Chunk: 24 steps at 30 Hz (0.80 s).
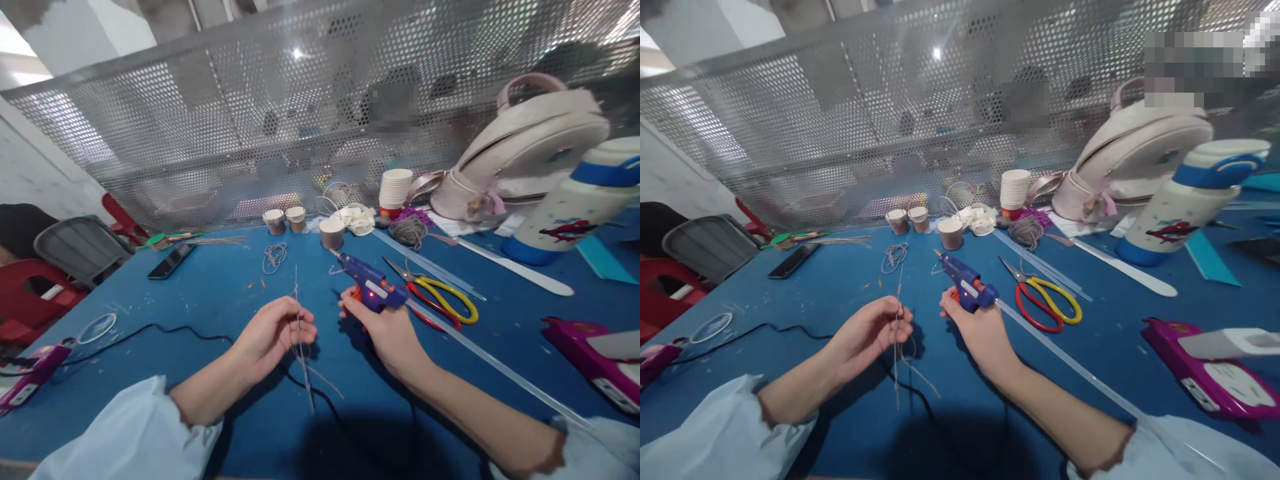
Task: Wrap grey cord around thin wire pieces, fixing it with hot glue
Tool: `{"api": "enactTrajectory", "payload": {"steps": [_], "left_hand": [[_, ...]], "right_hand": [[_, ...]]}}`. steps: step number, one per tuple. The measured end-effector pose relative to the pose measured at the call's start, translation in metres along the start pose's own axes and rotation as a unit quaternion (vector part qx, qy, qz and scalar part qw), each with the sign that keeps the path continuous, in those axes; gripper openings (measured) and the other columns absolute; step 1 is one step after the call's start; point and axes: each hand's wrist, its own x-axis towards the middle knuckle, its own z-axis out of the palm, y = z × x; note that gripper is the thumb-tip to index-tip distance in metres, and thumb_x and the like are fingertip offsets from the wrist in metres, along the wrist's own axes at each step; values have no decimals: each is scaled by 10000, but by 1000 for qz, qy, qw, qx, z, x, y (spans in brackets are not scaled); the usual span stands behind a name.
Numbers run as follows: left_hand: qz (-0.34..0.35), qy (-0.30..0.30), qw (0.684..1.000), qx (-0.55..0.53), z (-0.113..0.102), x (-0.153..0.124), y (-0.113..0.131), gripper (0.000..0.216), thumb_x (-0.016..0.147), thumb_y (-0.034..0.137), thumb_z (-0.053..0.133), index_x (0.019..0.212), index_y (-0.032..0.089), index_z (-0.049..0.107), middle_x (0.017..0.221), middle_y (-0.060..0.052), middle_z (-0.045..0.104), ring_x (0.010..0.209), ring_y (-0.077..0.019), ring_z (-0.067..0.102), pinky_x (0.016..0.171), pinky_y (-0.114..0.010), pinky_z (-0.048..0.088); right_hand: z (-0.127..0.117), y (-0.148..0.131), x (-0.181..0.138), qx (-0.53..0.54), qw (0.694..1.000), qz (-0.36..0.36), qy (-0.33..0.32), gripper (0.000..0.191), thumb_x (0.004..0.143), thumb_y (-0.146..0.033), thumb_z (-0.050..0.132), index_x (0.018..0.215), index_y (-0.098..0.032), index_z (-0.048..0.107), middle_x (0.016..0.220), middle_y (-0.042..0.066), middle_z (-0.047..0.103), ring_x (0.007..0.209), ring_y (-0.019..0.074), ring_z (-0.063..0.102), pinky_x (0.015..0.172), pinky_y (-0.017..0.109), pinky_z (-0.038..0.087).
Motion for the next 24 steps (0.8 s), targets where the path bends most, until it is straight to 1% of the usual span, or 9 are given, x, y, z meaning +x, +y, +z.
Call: {"api": "enactTrajectory", "payload": {"steps": [2, 6, 8, 10, 13, 16, 20, 22, 24], "left_hand": [[-38, -34, 999, 12, 1, -9, -1, 70, 727, 100, 543, 686, 113, 597, 672, -64, 653, 474, -104, 594, 405, -175, 444], [-93, -84, 992, 13, 6, -20, -9, 114, 716, 83, 528, 767, 108, 627, 657, -61, 651, 426, -90, 560, 347, -155, 364], [-103, -101, 990, 15, 10, -21, -13, 132, 712, 86, 534, 795, 106, 635, 660, -57, 645, 417, -89, 550, 327, -153, 332], [-103, -103, 989, 21, 13, -21, -15, 145, 708, 88, 541, 813, 107, 640, 650, -48, 633, 399, -83, 531, 317, -154, 304], [-88, -76, 993, 35, 16, -20, -14, 143, 704, 84, 546, 806, 108, 645, 621, -28, 605, 389, -59, 493, 337, -152, 286], [-51, -48, 996, 53, 13, -19, -12, 135, 696, 74, 549, 786, 105, 645, 591, -2, 568, 369, -23, 414, 346, -150, 241], [-22, 1, 998, 63, 4, -13, -9, 94, 733, 155, 573, 768, 103, 644, 574, 16, 523, 386, -25, 400, 348, -161, 214], [-17, 28, 997, 70, -1, -9, -8, 126, 745, 216, 608, 780, 100, 646, 582, 18, 510, 420, -33, 422, 352, -157, 227], [-9, 44, 996, 78, -5, -6, -8, 145, 724, 226, 657, 800, 104, 644, 600, 21, 511, 452, -34, 436, 369, -148, 264]], "right_hand": [[1, 0, 2, 84, 996, 3, -1, 197, 673, -290, 697, 794, -194, 575, 829, 18, 617, 783, 189, 624, 749, 331, 507], [7, 6, 1, 151, 987, 40, -47, 136, 647, -183, 687, 762, -173, 616, 821, 25, 651, 878, 205, 624, 838, 345, 474], [9, 8, -2, 182, 977, 71, -83, 120, 643, -153, 665, 758, -164, 635, 829, 30, 668, 894, 203, 627, 832, 322, 466], [10, 9, -4, 218, 963, 104, -117, 136, 645, -140, 641, 780, -161, 646, 806, 25, 675, 846, 188, 641, 768, 289, 475], [8, 8, -6, 240, 952, 124, -145, 132, 656, -132, 626, 784, -153, 649, 701, 2, 659, 678, 139, 630, 634, 239, 469], [4, 6, -4, 239, 946, 135, -171, 74, 697, -158, 625, 769, -145, 628, 641, -11, 632, 539, 95, 565, 542, 219, 442], [2, 9, 0, 231, 947, 148, -170, 136, 697, -211, 681, 768, -140, 590, 671, -2, 623, 497, 68, 498, 483, 203, 388], [2, 13, 3, 226, 949, 144, -164, 176, 673, -207, 707, 771, -137, 579, 706, 14, 630, 503, 61, 478, 476, 202, 361], [3, 16, 4, 221, 952, 140, -157, 191, 662, -192, 711, 781, -136, 573, 740, 27, 632, 511, 59, 467, 479, 207, 342]]}}
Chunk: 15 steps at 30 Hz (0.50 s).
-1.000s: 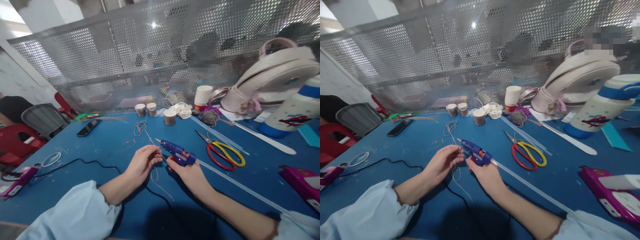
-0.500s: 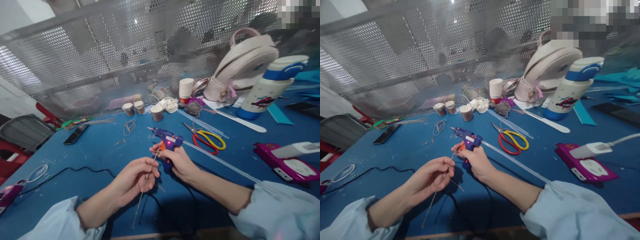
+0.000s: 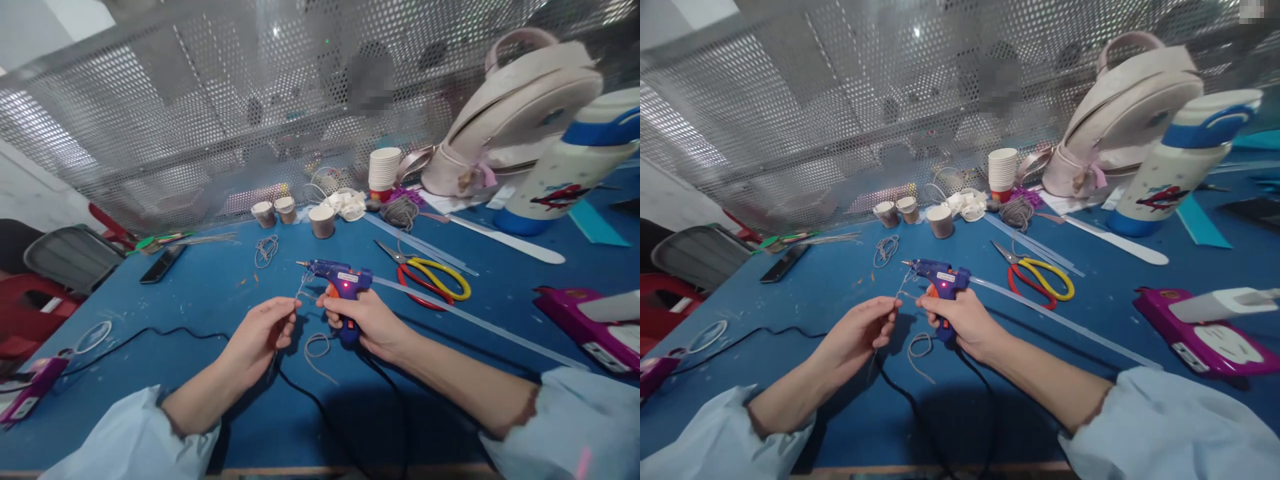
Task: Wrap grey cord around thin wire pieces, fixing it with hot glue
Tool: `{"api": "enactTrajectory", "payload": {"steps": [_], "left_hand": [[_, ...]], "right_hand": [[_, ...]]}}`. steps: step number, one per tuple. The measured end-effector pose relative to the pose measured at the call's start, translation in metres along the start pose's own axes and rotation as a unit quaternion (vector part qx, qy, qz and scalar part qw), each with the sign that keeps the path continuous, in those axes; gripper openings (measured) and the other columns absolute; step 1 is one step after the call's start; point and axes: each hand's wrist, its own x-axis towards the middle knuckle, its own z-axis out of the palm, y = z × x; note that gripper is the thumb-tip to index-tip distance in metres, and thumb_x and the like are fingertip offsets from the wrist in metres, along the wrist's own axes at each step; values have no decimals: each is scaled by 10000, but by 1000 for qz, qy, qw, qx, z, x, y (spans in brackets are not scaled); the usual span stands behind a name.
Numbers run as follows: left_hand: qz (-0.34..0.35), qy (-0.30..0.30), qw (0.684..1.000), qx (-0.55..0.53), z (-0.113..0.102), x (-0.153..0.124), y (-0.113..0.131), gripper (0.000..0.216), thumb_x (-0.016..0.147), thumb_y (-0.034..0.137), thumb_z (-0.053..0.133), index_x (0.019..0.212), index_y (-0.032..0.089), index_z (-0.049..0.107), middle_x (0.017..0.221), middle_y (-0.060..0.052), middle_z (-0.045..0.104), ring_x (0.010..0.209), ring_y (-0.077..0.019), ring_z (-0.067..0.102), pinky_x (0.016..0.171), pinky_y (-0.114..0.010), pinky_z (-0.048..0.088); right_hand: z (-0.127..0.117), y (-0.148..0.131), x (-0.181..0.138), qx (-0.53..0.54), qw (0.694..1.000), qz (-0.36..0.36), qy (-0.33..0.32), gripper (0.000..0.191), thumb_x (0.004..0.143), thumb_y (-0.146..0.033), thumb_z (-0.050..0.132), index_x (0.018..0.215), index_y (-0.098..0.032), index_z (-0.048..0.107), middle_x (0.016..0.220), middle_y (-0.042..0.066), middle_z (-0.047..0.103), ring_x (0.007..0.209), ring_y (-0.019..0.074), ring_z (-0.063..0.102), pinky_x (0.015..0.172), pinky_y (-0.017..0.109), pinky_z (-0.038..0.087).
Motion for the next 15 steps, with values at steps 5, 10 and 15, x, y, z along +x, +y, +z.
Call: {"api": "enactTrajectory", "payload": {"steps": [5, 10, 15], "left_hand": [[15, 9, 1000, 8, -9, 6, -2, 153, 685, 208, 708, 768, 127, 607, 616, 11, 550, 495, -60, 506, 450, -169, 392], [17, 5, 1000, 11, -14, 10, -4, 140, 692, 196, 696, 748, 134, 584, 635, 10, 557, 460, -46, 475, 396, -156, 324], [12, -12, 1000, -8, -16, 13, -8, 103, 697, 149, 664, 714, 124, 566, 630, 28, 512, 420, -6, 362, 366, -153, 168]], "right_hand": [[0, 4, 3, -25, 999, -2, 43, 175, 656, -167, 689, 770, -146, 557, 610, -28, 547, 489, 60, 433, 463, 209, 300], [0, 2, 5, -40, 996, -11, 83, 204, 643, -199, 703, 773, -155, 552, 591, -39, 532, 483, 63, 425, 468, 212, 316], [-3, -1, 7, -93, 989, -30, 115, 194, 662, -230, 690, 780, -161, 552, 619, -35, 548, 479, 63, 434, 471, 214, 326]]}}
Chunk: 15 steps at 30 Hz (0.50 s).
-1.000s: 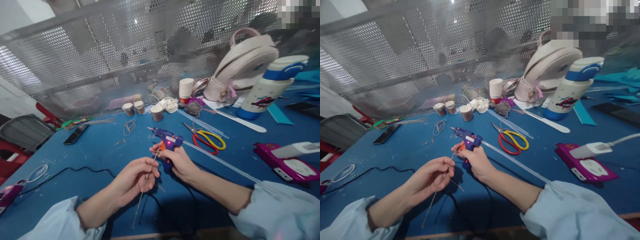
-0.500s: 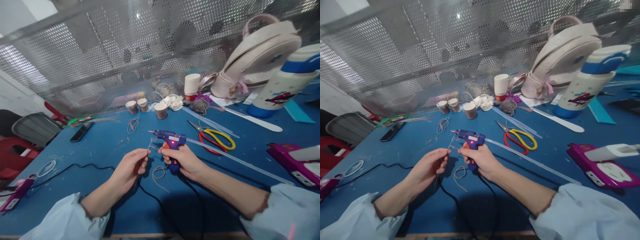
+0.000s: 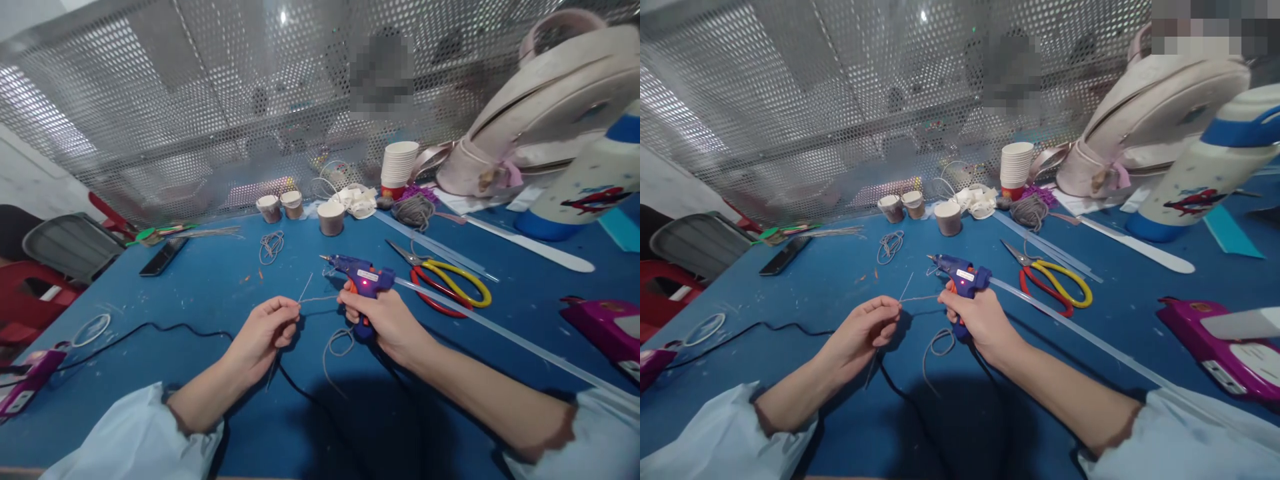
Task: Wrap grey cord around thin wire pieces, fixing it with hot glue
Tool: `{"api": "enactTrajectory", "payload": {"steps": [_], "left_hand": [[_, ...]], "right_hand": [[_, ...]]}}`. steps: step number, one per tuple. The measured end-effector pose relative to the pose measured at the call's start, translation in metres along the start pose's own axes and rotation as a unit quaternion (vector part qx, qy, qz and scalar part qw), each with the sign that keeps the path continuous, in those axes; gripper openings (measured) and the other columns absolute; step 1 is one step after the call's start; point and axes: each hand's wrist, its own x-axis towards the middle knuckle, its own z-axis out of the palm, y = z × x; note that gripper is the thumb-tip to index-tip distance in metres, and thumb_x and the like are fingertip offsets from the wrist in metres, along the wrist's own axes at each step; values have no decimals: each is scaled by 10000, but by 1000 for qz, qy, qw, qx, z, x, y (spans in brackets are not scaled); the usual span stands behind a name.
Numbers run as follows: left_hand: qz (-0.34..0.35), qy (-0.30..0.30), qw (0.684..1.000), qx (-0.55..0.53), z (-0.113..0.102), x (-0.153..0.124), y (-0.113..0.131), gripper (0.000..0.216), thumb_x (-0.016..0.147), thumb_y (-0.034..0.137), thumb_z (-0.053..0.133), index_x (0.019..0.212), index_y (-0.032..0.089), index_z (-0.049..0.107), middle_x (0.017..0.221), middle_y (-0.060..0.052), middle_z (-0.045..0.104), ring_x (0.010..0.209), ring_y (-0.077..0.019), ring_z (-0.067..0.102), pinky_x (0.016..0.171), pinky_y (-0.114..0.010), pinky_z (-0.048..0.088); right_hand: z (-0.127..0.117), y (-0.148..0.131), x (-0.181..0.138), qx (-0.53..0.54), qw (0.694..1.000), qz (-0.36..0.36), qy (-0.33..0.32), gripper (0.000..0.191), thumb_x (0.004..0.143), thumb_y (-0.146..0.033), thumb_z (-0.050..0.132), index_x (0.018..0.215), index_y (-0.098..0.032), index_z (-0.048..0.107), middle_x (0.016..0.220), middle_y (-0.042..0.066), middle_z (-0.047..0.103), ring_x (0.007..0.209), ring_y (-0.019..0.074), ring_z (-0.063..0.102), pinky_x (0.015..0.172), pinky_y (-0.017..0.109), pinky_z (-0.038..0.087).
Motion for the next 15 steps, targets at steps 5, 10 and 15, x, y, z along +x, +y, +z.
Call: {"api": "enactTrajectory", "payload": {"steps": [5, 10, 15], "left_hand": [[8, 2, 1000, 0, -2, -2, -2, 103, 713, 166, 652, 716, 126, 557, 577, 52, 464, 397, 5, 295, 382, -174, 120], [19, 27, 999, 0, -4, -2, -3, 198, 656, 203, 725, 699, 143, 541, 469, 92, 377, 382, -5, 263, 385, -179, 121], [25, 37, 999, -1, -5, 0, -3, 254, 600, 222, 776, 668, 135, 547, 439, 96, 368, 374, -2, 239, 381, -179, 121]], "right_hand": [[-3, -3, 4, -111, 992, -41, 33, 161, 671, -252, 671, 754, -169, 559, 557, -46, 521, 481, 90, 439, 480, 236, 348], [-9, -5, 11, -161, 982, -82, 56, 149, 683, -278, 646, 756, -175, 566, 551, -42, 512, 484, 106, 441, 479, 248, 359], [-7, -5, 11, -175, 980, -77, 50, 172, 688, -303, 644, 760, -169, 565, 540, -37, 502, 477, 110, 435, 470, 249, 351]]}}
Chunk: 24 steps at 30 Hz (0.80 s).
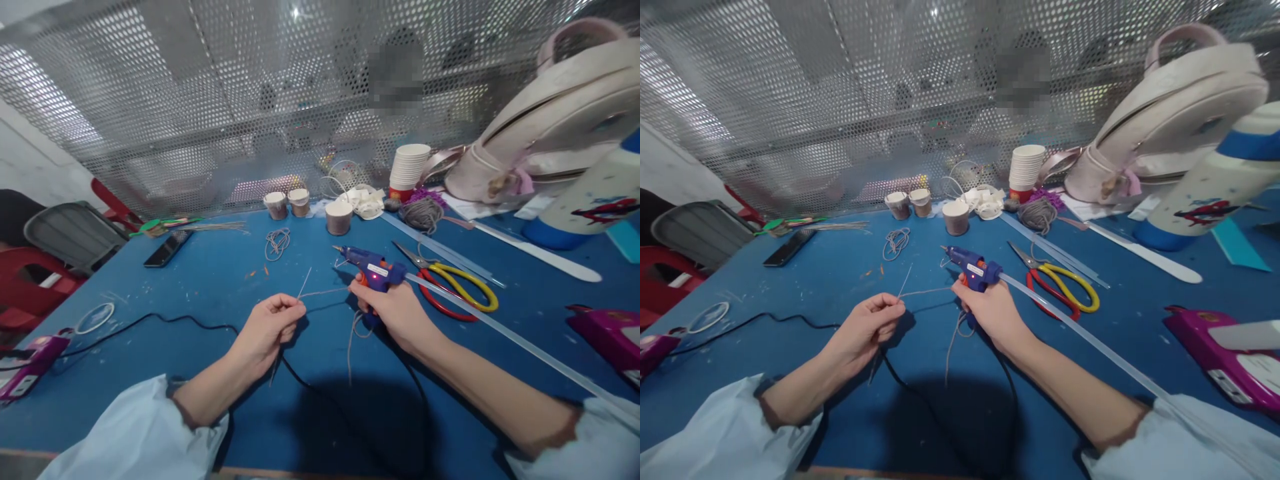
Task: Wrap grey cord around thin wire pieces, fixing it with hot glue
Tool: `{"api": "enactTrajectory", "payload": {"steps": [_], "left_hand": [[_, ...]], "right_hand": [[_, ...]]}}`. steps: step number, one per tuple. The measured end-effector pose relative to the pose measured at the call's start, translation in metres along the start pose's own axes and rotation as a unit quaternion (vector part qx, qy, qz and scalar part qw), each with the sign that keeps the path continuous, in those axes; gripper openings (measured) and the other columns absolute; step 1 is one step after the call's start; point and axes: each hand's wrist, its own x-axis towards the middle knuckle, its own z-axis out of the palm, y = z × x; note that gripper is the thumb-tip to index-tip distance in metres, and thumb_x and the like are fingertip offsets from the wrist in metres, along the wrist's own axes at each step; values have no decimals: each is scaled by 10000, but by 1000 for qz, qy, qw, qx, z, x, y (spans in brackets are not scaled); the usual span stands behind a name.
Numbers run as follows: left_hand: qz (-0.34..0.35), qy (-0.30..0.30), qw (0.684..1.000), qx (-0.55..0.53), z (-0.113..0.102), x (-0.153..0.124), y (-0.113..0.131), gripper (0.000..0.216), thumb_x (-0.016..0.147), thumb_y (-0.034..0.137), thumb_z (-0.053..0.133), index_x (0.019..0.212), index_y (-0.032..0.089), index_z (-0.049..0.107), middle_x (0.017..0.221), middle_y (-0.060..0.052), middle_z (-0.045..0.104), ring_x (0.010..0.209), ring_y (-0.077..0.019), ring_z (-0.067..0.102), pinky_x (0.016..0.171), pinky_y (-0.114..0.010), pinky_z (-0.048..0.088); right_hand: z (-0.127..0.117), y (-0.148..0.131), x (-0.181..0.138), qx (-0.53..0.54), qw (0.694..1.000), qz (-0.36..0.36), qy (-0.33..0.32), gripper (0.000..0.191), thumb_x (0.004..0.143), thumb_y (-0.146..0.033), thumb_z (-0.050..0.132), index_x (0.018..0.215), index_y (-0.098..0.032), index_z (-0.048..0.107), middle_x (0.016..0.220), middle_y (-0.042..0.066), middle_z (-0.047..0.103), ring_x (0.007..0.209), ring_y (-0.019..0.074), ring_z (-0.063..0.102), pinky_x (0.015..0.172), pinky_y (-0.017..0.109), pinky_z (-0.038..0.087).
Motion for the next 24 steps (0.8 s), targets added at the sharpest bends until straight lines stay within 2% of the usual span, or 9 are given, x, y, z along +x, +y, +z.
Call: {"api": "enactTrajectory", "payload": {"steps": [4, 9, 15, 24], "left_hand": [[-3, -13, 1000, 3, -4, 1, 0, 230, 644, 264, 755, 676, 114, 583, 426, 97, 333, 379, -3, 222, 380, -179, 113], [-18, -28, 999, 1, -8, 1, 0, 222, 681, 285, 726, 706, 108, 596, 499, 80, 368, 396, 0, 231, 380, -182, 111], [-11, -19, 999, 29, -6, -4, 2, 240, 635, 261, 757, 736, 136, 578, 455, 98, 370, 366, -2, 225, 372, -188, 112], [-49, -19, 998, 29, -6, -7, 5, 301, 607, 313, 772, 751, 143, 570, 414, 118, 322, 332, -1, 183, 365, -197, 65]], "right_hand": [[3, -2, -3, -27, 1000, 4, -11, 167, 700, -313, 642, 754, -176, 565, 529, -39, 501, 486, 114, 441, 471, 243, 359], [5, -3, -6, -35, 999, 12, -20, 156, 704, -308, 637, 756, -178, 567, 538, -42, 505, 478, 106, 438, 473, 237, 369], [4, -4, -8, -77, 996, 14, -39, 174, 713, -337, 622, 760, -173, 587, 534, -32, 512, 492, 126, 457, 502, 263, 386], [9, -4, -16, -77, 994, 28, -70, 206, 716, -377, 633, 759, -183, 579, 521, -31, 514, 486, 135, 459, 509, 268, 384]]}}
